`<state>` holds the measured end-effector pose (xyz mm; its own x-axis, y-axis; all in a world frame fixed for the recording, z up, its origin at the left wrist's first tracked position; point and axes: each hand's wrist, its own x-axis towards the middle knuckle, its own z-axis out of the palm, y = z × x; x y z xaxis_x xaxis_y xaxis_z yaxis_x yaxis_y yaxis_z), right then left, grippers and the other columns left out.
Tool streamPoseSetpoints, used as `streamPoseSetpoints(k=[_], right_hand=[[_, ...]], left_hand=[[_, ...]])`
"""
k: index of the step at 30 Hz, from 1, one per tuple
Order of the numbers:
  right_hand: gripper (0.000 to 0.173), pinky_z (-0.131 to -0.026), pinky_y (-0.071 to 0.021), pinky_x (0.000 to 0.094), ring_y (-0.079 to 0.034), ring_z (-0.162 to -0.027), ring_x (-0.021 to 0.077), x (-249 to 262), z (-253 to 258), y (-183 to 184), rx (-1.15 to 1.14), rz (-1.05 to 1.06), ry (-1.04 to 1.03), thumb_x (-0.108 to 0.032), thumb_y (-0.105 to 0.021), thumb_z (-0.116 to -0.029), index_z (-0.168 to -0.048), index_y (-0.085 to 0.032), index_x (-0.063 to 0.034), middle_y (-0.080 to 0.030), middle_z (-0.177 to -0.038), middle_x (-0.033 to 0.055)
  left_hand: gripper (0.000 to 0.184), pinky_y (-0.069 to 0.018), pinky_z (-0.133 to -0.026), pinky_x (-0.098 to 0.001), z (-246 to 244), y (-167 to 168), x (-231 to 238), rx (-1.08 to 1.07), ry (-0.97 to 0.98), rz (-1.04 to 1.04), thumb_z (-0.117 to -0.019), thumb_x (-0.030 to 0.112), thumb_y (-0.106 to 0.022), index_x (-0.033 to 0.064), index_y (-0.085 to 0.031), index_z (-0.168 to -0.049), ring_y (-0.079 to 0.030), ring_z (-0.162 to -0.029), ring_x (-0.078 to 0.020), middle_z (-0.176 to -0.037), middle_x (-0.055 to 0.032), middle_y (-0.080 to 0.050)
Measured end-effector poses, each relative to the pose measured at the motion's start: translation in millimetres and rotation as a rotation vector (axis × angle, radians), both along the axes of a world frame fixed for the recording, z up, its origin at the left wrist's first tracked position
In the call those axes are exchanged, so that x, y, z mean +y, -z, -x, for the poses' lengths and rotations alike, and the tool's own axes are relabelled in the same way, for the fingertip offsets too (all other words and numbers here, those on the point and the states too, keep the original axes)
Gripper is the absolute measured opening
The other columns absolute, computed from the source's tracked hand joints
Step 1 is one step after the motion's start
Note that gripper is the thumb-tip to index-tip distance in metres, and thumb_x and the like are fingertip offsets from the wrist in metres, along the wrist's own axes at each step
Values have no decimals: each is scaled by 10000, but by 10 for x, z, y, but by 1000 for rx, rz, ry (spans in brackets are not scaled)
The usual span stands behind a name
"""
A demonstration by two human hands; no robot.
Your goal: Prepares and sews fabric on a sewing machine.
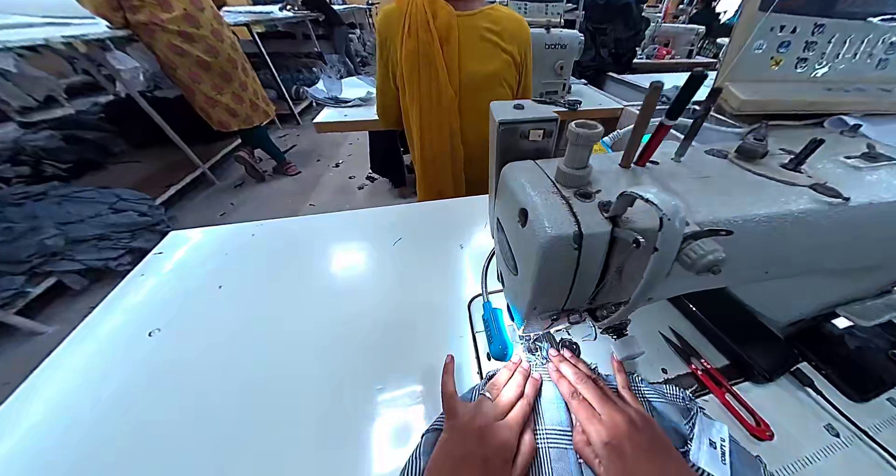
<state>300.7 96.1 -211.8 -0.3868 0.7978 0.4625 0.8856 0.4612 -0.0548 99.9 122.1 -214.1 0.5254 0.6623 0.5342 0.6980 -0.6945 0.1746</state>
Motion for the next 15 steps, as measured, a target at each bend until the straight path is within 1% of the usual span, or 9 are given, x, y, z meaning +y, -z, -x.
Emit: streamPoseSetpoints(k=[3, 7, 10, 15], right_hand=[[446, -1040, -429, 662, -626, -1295, 220, 90, -38, 35, -5, -31, -18, -96, -470, -919, -1327, -645, -52, -637, -1419, 50], [456, -1034, -426, 678, -641, -1275, 226, 192, -83, 23, -11, -18, -48, -99, -454, -924, -1337, -641, -58, -643, -1412, 57], [459, -1021, -429, 687, -662, -1243, 228, 239, -118, 17, -3, 2, -65, -108, -454, -934, -1354, -635, -73, -648, -1403, 55], [456, -1040, -422, 671, -673, -1223, 218, 285, -158, 23, 6, 25, -77, -126, -447, -949, -1359, -641, -84, -664, -1382, 47]], left_hand=[[428, -282, -1004, -775, -18, 33, 58, -13, -21, -27, -1000, 228, -382, 164, -736, -1232, -657, -1249, -191, -1297, 0, -719], [439, -287, -986, -778, -49, 25, 98, -28, -49, -14, -997, 234, -378, 161, -737, -1240, -683, -1203, -201, -1289, 0, -723], [443, -282, -996, -772, -74, 31, 113, -38, -70, -8, -1000, 243, -373, 165, -739, -1235, -686, -1197, -200, -1279, 0, -728], [453, -276, -996, -776, -99, 15, 119, -49, -83, 19, -1000, 239, -365, 167, -739, -1244, -687, -1197, -205, -1277, -4, -730]])
